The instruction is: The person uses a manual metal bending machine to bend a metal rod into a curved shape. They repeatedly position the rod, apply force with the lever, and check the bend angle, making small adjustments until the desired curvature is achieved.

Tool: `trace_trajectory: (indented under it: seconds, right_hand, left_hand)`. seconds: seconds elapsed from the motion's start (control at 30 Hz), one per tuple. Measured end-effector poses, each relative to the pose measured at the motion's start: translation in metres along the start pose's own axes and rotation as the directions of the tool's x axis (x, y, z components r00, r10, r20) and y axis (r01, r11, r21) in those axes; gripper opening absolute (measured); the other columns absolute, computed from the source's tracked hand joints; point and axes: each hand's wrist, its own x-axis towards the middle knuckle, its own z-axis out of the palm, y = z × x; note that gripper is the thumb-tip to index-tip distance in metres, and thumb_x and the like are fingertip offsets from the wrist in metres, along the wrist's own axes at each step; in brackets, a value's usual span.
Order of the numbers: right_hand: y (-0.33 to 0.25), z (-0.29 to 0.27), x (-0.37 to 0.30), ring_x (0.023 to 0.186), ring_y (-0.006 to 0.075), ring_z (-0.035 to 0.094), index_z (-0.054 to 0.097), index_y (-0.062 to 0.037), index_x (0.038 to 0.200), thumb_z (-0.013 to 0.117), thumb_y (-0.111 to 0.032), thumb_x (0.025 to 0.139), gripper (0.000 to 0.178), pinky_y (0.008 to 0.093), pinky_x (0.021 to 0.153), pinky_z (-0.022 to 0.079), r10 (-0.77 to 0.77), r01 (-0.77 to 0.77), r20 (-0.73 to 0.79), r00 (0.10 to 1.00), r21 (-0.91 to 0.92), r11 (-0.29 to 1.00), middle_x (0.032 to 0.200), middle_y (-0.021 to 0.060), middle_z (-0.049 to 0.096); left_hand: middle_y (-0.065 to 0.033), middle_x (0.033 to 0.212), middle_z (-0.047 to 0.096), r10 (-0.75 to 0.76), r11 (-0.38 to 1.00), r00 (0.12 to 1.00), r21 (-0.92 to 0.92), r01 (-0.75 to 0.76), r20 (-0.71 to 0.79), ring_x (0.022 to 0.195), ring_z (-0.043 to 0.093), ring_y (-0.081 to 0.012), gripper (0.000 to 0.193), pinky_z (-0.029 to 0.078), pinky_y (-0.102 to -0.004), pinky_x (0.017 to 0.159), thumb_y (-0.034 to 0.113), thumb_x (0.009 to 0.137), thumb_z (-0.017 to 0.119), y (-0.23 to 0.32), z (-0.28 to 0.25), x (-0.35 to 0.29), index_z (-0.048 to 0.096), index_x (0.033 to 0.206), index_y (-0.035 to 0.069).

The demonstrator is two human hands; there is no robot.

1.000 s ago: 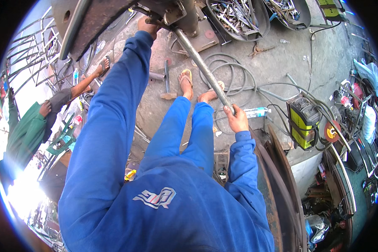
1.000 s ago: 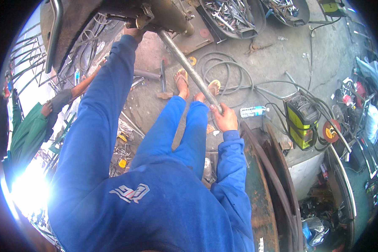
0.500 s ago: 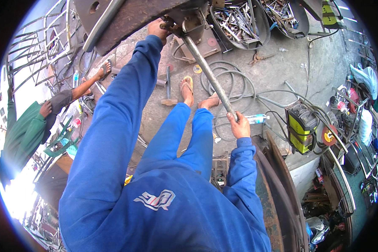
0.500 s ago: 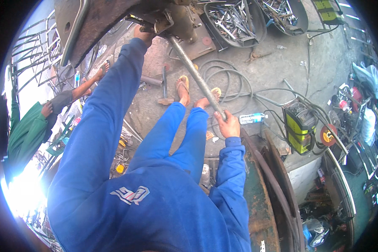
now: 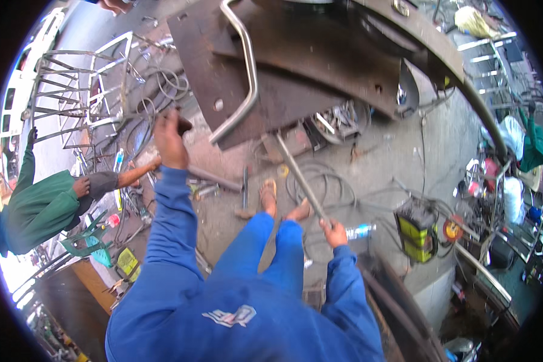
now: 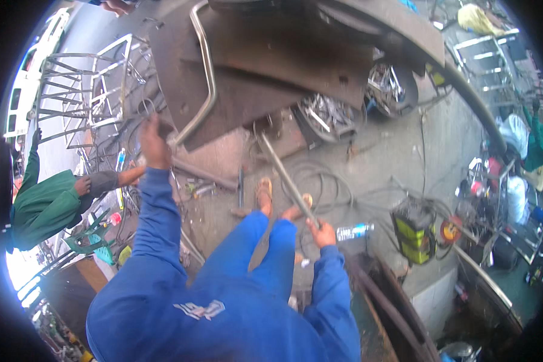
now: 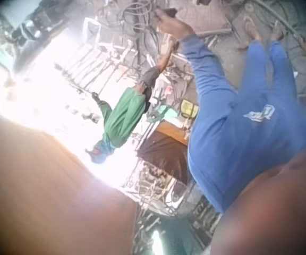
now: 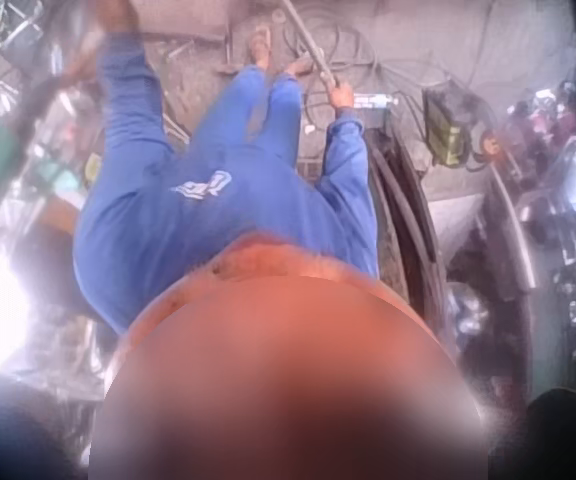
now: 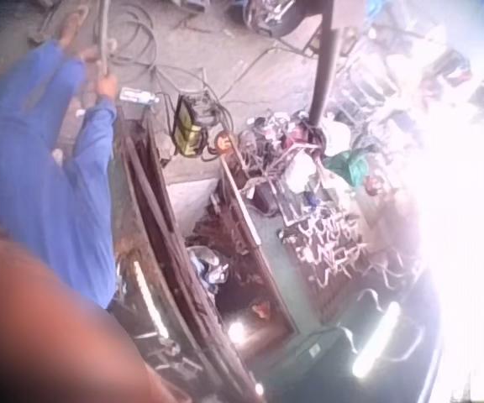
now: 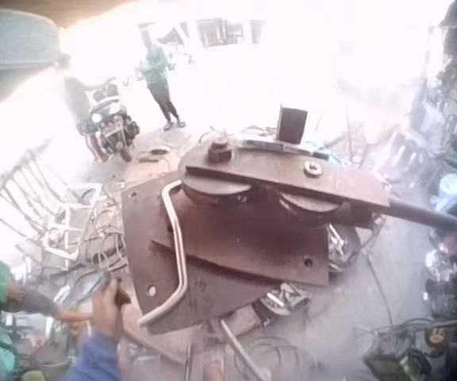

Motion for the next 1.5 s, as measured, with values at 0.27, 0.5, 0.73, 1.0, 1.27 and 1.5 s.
trace_trajectory:
  seconds: [0.27, 0.5, 0.73, 1.0, 1.27, 1.5]
  right_hand:
    - [0.003, 0.0, 0.004, 0.103, 0.0397, 0.058, 0.06, 0.0066, 0.112, 0.056, -0.061, 0.08, 0.075, 0.0442, 0.088, 0.045, 0.091, -0.088, 0.124, 0.988, -0.031, 0.996, 0.103, 0.0299, 0.061]
    - [-0.003, 0.002, -0.005, 0.089, 0.0403, 0.062, 0.061, 0.0088, 0.107, 0.061, -0.054, 0.081, 0.069, 0.0415, 0.08, 0.048, -0.009, 0.006, -0.068, 0.998, -0.048, 0.999, 0.09, 0.0296, 0.063]
    - [-0.013, -0.004, -0.008, 0.089, 0.0396, 0.063, 0.061, 0.0057, 0.109, 0.061, -0.058, 0.078, 0.071, 0.0424, 0.078, 0.049, 0.106, -0.109, -0.032, 0.994, -0.094, 0.99, 0.089, 0.0283, 0.064]
    - [-0.02, 0.0, -0.014, 0.071, 0.0414, 0.062, 0.064, -0.004, 0.093, 0.06, -0.062, 0.076, 0.06, 0.0482, 0.064, 0.046, 0.067, -0.101, -0.175, 0.982, -0.194, 0.976, 0.069, 0.0228, 0.062]
    - [-0.024, 0.012, -0.018, 0.064, 0.0407, 0.059, 0.059, -0.0063, 0.081, 0.061, -0.059, 0.077, 0.053, 0.048, 0.058, 0.044, -0.005, -0.066, -0.302, 0.953, -0.225, 0.972, 0.063, 0.0188, 0.059]
    - [-0.017, 0.008, -0.013, 0.064, 0.0388, 0.06, 0.059, -0.0073, 0.079, 0.063, -0.059, 0.076, 0.052, 0.0462, 0.058, 0.045, 0.011, -0.059, -0.273, 0.962, -0.169, 0.984, 0.062, 0.0176, 0.059]
  left_hand:
    - [-0.0044, 0.08, 0.063, -0.508, 0.857, 0.732, 0.181, 0.482, 0.454, 0.071, 0.061, -0.0124, 0.028, 0.049, -0.0265, 0.062, 0.025, 0.091, 0.055, -0.078, 0.026, -0.005, 0.064, 0.097, -0.001]
    - [-0.0041, 0.079, 0.062, -0.423, 0.906, 0.837, 0.171, 0.387, 0.346, 0.07, 0.06, -0.0122, 0.027, 0.048, -0.0263, 0.062, 0.024, 0.091, 0.055, -0.188, 0.098, 0.009, 0.063, 0.097, -0.001]
    - [-0.0039, 0.078, 0.062, -0.364, 0.924, 0.884, 0.236, 0.302, 0.294, 0.07, 0.059, -0.012, 0.027, 0.048, -0.0261, 0.062, 0.024, 0.091, 0.055, -0.217, 0.114, 0.003, 0.063, 0.097, -0.001]
    - [-0.0036, 0.077, 0.061, -0.367, 0.921, 0.872, 0.255, 0.293, 0.324, 0.069, 0.059, -0.0118, 0.026, 0.048, -0.026, 0.061, 0.024, 0.091, 0.055, -0.218, 0.095, 0.004, 0.063, 0.098, 0.0]
    - [-0.0033, 0.077, 0.06, -0.362, 0.922, 0.88, 0.259, 0.288, 0.309, 0.068, 0.058, -0.0115, 0.026, 0.047, -0.0258, 0.061, 0.024, 0.091, 0.055, -0.217, 0.098, 0.003, 0.063, 0.098, 0.0]
    - [-0.0031, 0.076, 0.06, -0.351, 0.923, 0.886, 0.271, 0.273, 0.303, 0.068, 0.058, -0.0113, 0.026, 0.047, -0.0256, 0.061, 0.023, 0.09, 0.055, -0.219, 0.105, 0.003, 0.063, 0.099, 0.0]
